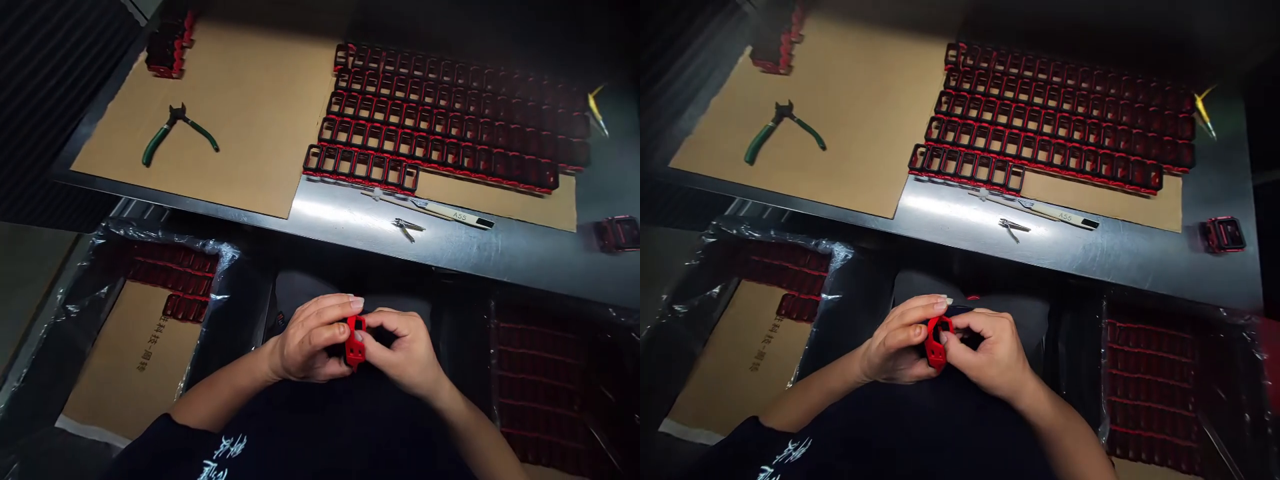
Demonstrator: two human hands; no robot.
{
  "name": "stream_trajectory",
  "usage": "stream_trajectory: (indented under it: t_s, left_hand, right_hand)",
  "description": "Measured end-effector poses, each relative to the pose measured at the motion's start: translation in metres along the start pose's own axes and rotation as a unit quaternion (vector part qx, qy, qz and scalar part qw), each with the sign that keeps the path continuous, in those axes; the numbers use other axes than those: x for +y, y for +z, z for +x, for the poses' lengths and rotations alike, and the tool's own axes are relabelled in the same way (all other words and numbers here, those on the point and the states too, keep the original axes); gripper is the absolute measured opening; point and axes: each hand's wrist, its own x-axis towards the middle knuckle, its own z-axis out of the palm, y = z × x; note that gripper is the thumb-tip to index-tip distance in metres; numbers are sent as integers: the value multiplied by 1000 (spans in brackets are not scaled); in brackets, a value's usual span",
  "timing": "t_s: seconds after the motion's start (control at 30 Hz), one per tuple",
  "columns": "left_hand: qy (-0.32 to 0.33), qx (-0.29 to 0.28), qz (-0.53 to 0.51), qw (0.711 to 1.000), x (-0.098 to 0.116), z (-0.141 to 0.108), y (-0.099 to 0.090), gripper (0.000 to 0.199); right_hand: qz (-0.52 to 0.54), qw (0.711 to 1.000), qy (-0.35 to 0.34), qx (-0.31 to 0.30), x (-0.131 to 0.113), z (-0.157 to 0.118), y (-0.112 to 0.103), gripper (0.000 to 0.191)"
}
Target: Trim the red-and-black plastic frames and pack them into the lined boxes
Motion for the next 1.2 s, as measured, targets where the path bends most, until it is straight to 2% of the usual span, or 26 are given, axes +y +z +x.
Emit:
stream_trajectory:
  t_s: [0.1,0.27,0.43,0.6,0.73,0.93,1.1,1.2]
  left_hand:
    - [26,-8,16,999,0,3,-1,60]
    - [30,-18,36,999,4,4,-5,49]
    - [29,-22,44,998,7,3,-8,47]
    - [41,-22,33,998,8,4,-8,48]
    - [24,-20,21,999,8,4,-7,51]
    - [35,-21,27,999,9,6,-9,51]
    - [31,-27,35,999,9,7,-9,49]
    - [38,-30,41,998,9,7,-8,50]
  right_hand:
    - [-10,1000,12,-3,0,0,-2,16]
    - [-5,999,14,-51,-3,-3,-6,22]
    - [-5,997,10,-82,-2,-4,-6,27]
    - [-1,995,5,-102,-3,-7,-10,23]
    - [12,993,3,-114,-2,-10,-13,21]
    - [52,988,27,-146,-1,-10,-17,23]
    - [62,988,64,-126,0,-9,-13,15]
    - [53,989,76,-119,-1,-9,-11,20]
